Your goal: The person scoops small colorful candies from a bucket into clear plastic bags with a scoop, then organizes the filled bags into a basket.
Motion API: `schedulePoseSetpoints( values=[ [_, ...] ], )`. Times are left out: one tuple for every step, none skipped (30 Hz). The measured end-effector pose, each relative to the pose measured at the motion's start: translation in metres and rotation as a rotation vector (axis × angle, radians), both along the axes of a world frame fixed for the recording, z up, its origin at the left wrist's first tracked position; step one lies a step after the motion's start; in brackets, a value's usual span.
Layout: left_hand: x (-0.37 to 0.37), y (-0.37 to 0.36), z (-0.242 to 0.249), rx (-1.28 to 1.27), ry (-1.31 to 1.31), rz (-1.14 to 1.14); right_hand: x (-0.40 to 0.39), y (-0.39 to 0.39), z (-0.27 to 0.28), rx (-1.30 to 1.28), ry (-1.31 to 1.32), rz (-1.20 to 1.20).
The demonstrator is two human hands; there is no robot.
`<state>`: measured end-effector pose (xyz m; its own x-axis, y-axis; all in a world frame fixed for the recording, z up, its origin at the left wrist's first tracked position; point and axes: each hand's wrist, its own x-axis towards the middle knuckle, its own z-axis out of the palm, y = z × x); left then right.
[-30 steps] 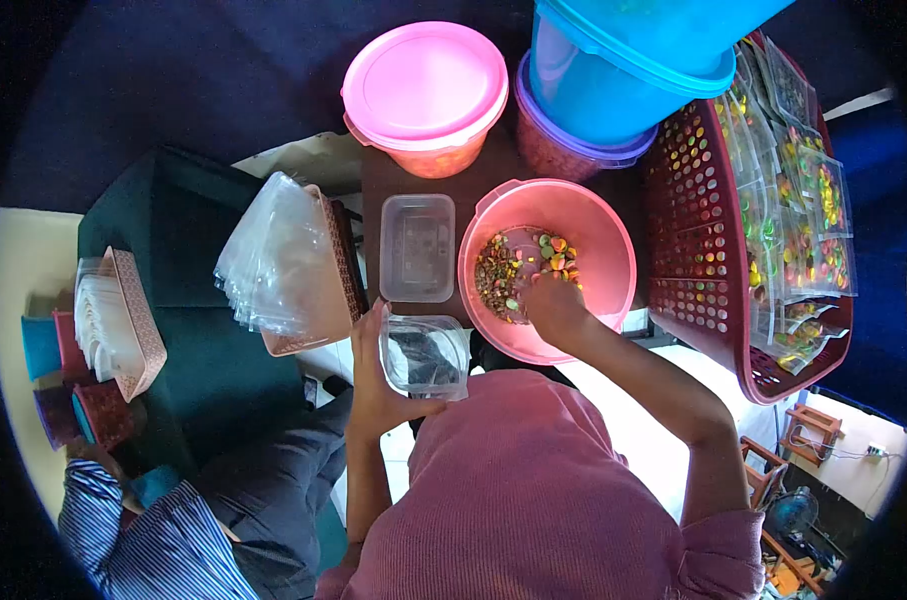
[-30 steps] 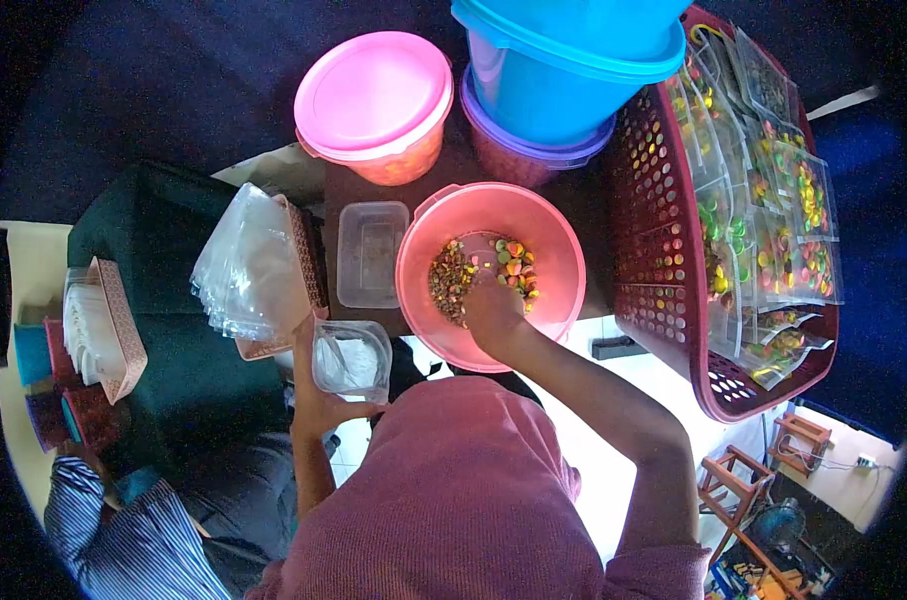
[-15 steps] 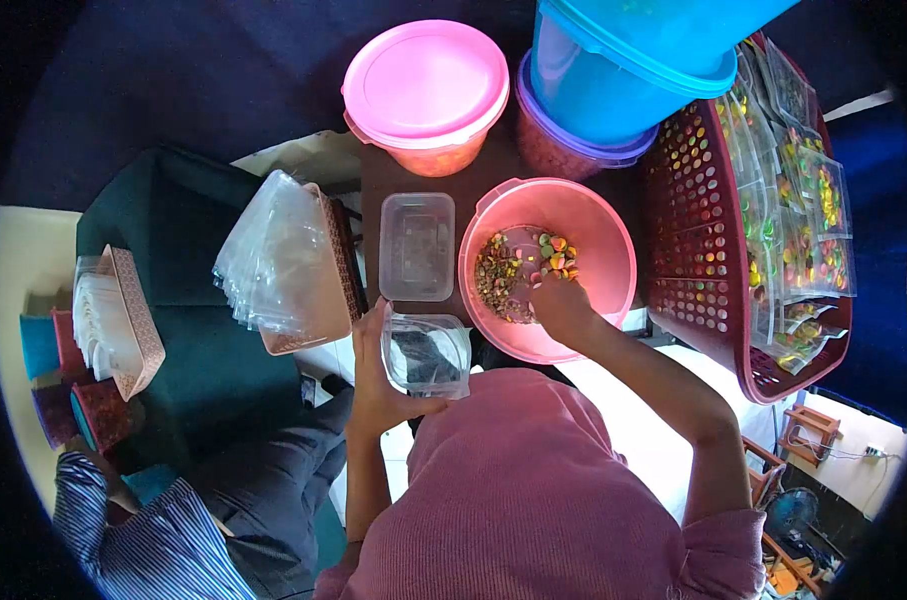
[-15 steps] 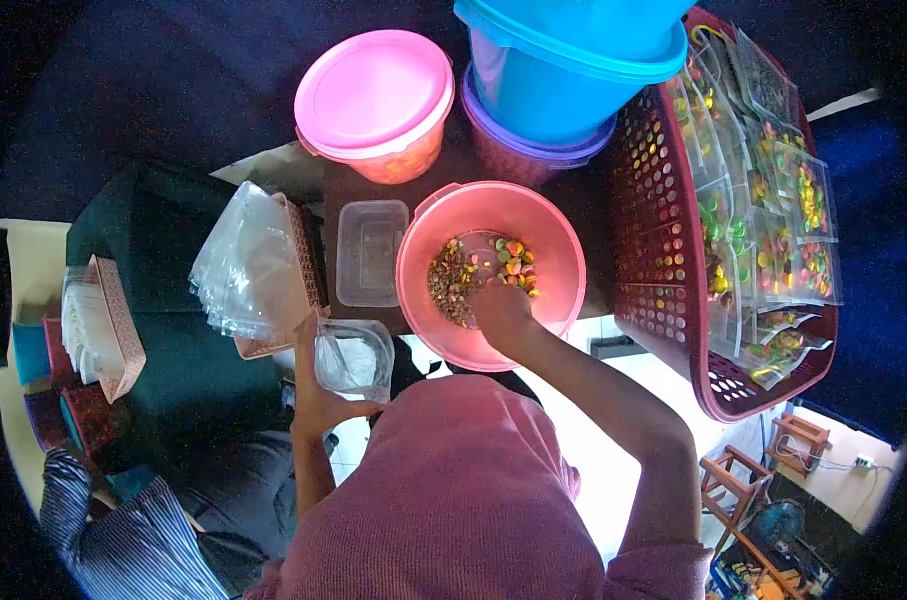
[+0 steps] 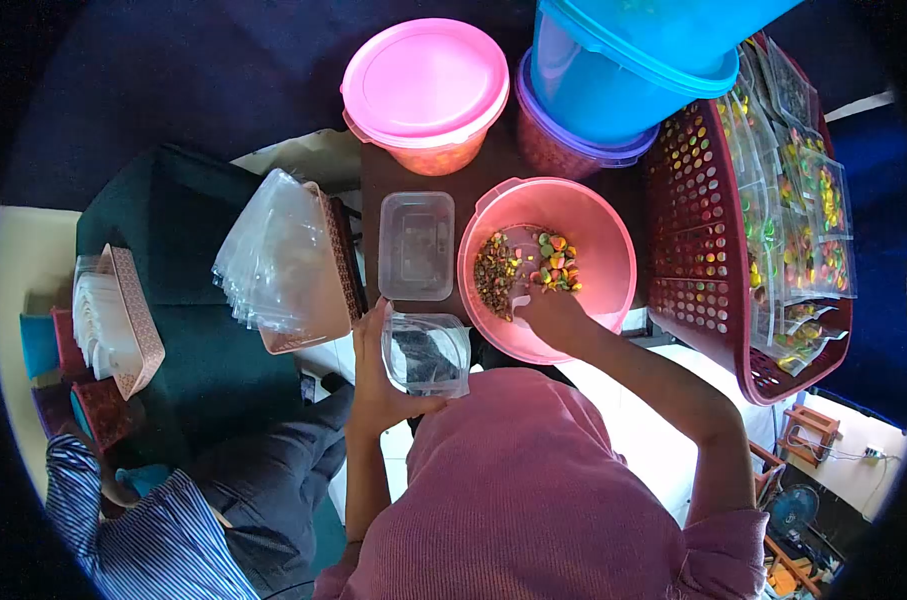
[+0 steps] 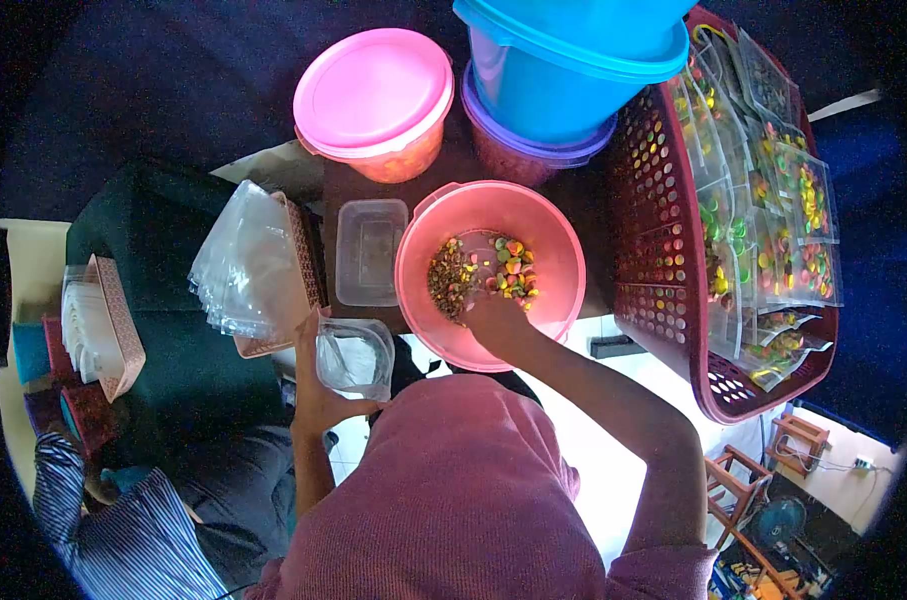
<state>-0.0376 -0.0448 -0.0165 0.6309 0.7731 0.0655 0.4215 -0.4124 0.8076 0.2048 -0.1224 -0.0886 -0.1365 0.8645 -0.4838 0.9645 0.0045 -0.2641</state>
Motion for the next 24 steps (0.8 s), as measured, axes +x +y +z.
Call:
schedulePoseSetpoints(
  values=[
    [0.001,0.000,0.000,-0.007,0.006,0.001,-0.004,-0.001,-0.005,0.123,0.022,0.011],
    [0.002,0.000,0.001,-0.007,0.006,-0.002,-0.007,-0.001,-0.011,0.245,0.045,0.020],
    [0.003,0.000,0.002,-0.005,0.016,-0.006,-0.010,0.001,-0.015,0.245,0.044,0.017],
    [0.004,0.000,0.002,-0.001,0.026,-0.010,-0.011,0.004,-0.020,0.253,0.057,0.019],
    [0.005,0.000,0.001,-0.002,0.025,-0.012,-0.014,0.007,-0.025,0.261,0.070,0.022],
    [0.005,-0.001,0.000,-0.027,0.012,-0.007,-0.018,0.014,-0.024,0.298,0.038,-0.008],
    [0.005,-0.001,-0.001,-0.051,-0.002,0.001,-0.018,0.020,-0.020,0.299,0.037,-0.008],
    [0.006,0.000,-0.002,-0.051,-0.002,0.002,-0.016,0.026,-0.015,0.268,0.057,-0.023],
    [0.006,0.000,-0.003,-0.036,-0.008,-0.003,-0.014,0.034,-0.005,0.236,0.079,-0.038],
    [0.005,0.000,-0.003,-0.023,-0.012,-0.008,-0.011,0.040,0.003,0.267,0.066,-0.022],
    [0.005,0.000,-0.003,-0.023,-0.011,-0.008,-0.005,0.044,-0.003,0.267,0.067,-0.022],
    [0.004,0.000,-0.003,-0.042,-0.018,-0.002,0.005,0.046,-0.012,0.276,0.160,-0.042],
    [0.003,0.000,-0.002,-0.061,-0.026,0.005,0.013,0.049,-0.010,0.283,0.253,-0.062],
    [0.003,0.000,-0.002,-0.063,-0.025,0.008,0.023,0.050,-0.004,0.224,0.282,-0.082],
    [0.002,0.000,-0.002,-0.049,-0.007,0.013,0.027,0.048,0.003,0.222,0.284,-0.077],
    [0.000,0.000,-0.001,-0.034,0.011,0.017,0.031,0.046,0.008,0.151,0.234,-0.094],
    [-0.001,0.000,-0.002,-0.036,0.012,0.021,0.032,0.045,0.009,0.081,0.183,-0.114],
    [-0.003,0.000,-0.005,-0.025,0.008,0.015,0.030,0.041,0.009,0.079,0.182,-0.112],
    [-0.003,0.000,-0.006,-0.015,0.003,0.008,0.025,0.033,0.009,0.048,0.103,-0.111],
    [-0.002,0.000,-0.006,-0.017,0.001,0.009,0.021,0.027,0.009,0.018,0.024,-0.108],
    [-0.001,0.001,-0.006,-0.018,0.005,0.013,0.018,0.025,0.011,0.018,0.023,-0.107],
    [0.000,0.001,-0.005,-0.019,0.011,0.018,0.015,0.024,0.015,0.036,0.019,-0.101],
    [0.000,0.002,-0.004,-0.020,0.012,0.019,0.012,0.023,0.016,0.055,0.015,-0.095],
    [0.001,0.002,-0.004,-0.026,0.009,0.015,0.009,0.022,0.008,0.132,0.041,-0.146]
  ],
)
